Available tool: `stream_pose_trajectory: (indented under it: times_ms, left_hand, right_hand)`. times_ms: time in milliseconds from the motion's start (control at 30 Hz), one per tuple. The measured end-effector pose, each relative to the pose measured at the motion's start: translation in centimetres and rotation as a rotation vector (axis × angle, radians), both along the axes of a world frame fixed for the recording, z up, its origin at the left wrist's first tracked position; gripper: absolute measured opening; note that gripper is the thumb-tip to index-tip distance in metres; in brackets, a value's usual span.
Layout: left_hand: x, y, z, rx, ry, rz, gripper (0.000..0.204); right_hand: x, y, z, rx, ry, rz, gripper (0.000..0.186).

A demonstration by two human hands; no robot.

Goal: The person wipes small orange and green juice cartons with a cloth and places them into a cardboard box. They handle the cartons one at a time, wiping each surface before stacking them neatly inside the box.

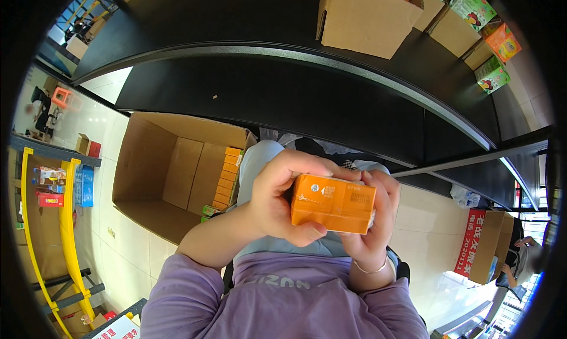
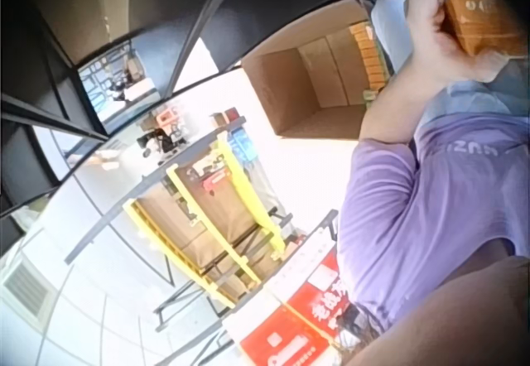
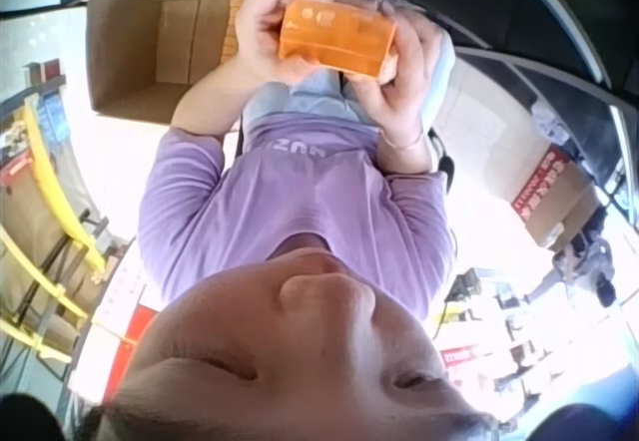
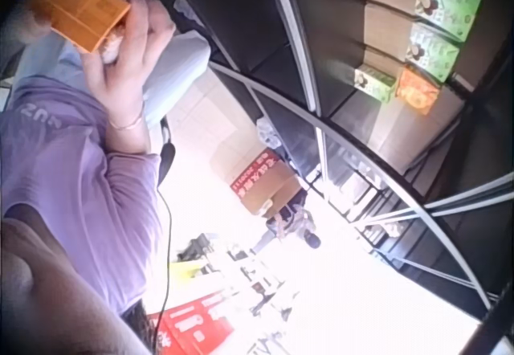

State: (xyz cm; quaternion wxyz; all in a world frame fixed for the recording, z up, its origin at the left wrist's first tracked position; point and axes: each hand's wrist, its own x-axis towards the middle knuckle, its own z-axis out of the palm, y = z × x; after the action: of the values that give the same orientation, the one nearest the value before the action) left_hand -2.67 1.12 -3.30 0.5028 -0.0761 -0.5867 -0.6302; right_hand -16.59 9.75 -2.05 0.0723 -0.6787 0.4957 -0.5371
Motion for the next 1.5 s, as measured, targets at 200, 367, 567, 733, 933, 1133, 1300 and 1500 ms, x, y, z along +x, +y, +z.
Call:
stream_pose_trajectory:
  times_ms: [200,367,567,733,933,1133,1300,1500]
  left_hand:
    - [-0.1,-0.2,0.0,-0.024,0.03,-0.031,0.057]
    - [0.0,-0.1,0.1,-0.046,0.001,-0.009,0.057]
    - [-0.1,0.0,-0.1,-0.109,-0.053,0.101,0.054]
    - [-0.3,-0.5,0.1,-0.186,-0.02,0.116,0.052]
    - [-0.2,-1.0,1.3,-0.194,-0.056,0.154,0.059]
    - [-1.1,-3.6,4.8,-0.466,-0.075,0.259,0.061]
    - [-1.8,-5.7,7.3,-0.424,-0.11,0.222,0.07]
    - [-3.8,-9.6,13.9,-0.428,-0.227,0.211,0.069]
  right_hand:
    - [-0.3,0.6,-0.8,0.035,0.022,-0.009,0.058]
    - [-0.5,0.6,-0.7,0.028,0.04,-0.001,0.057]
    - [-0.4,0.2,-0.4,-0.011,0.009,0.002,0.049]
    - [-0.9,-0.2,-0.1,-0.054,0.023,0.043,0.047]
    - [-2.5,-1.4,2.5,-0.032,0.085,0.163,0.049]
    - [-4.7,-3.2,7.2,-0.025,0.203,0.228,0.049]
    - [-5.9,-5.4,11.7,0.032,0.3,0.219,0.048]
    - [-7.5,-8.8,17.6,-0.03,0.394,0.08,0.045]
